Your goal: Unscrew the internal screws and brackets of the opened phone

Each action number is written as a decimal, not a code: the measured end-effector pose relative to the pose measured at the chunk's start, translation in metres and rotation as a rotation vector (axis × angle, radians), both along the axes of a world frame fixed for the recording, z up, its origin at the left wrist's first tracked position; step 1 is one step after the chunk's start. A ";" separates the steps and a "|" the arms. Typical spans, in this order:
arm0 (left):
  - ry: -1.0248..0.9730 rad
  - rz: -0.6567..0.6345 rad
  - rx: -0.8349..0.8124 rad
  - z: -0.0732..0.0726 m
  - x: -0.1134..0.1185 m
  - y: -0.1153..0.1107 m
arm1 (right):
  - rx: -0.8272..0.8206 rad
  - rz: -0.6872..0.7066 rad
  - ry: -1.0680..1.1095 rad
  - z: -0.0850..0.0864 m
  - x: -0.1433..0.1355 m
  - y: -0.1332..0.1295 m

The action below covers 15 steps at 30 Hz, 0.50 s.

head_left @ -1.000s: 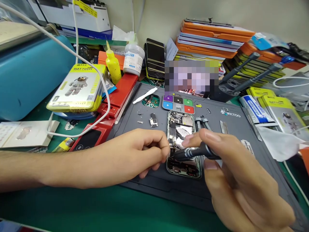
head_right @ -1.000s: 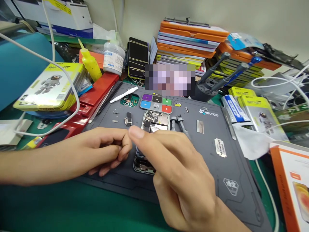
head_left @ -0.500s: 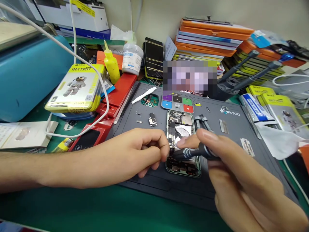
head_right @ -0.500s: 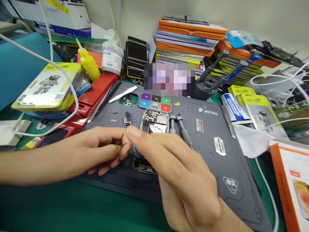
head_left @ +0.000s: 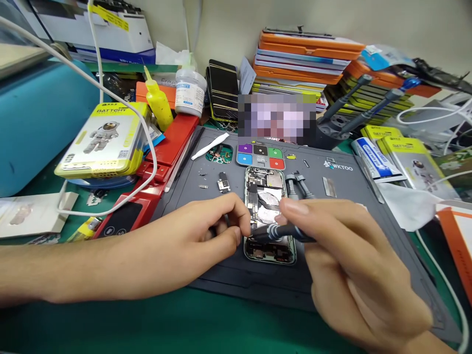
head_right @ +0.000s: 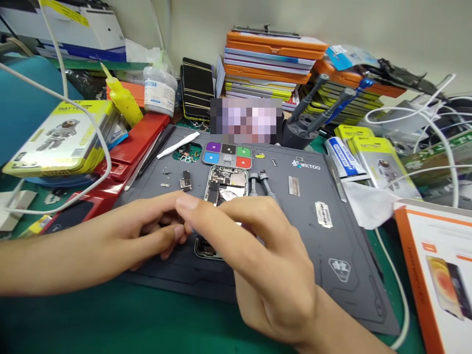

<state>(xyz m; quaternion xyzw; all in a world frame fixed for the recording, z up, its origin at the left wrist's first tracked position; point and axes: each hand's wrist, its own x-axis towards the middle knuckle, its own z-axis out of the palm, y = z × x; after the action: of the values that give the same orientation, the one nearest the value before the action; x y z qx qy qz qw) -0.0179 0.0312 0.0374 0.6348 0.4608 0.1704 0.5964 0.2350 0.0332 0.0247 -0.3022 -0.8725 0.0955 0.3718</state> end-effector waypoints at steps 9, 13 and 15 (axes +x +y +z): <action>-0.006 -0.014 0.133 -0.002 0.002 -0.005 | -0.046 0.179 0.071 0.001 -0.011 0.008; 0.075 -0.039 0.351 -0.004 0.001 -0.006 | -0.080 0.161 0.134 -0.003 -0.015 0.010; 0.141 -0.073 0.465 -0.005 0.000 -0.005 | -0.161 0.064 0.228 -0.001 -0.012 0.011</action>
<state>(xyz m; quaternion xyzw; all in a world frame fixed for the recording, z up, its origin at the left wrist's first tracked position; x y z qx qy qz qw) -0.0175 0.0267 0.0323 0.7815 0.4266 0.2053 0.4064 0.2231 0.0441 0.0235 -0.2903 -0.8233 0.2106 0.4398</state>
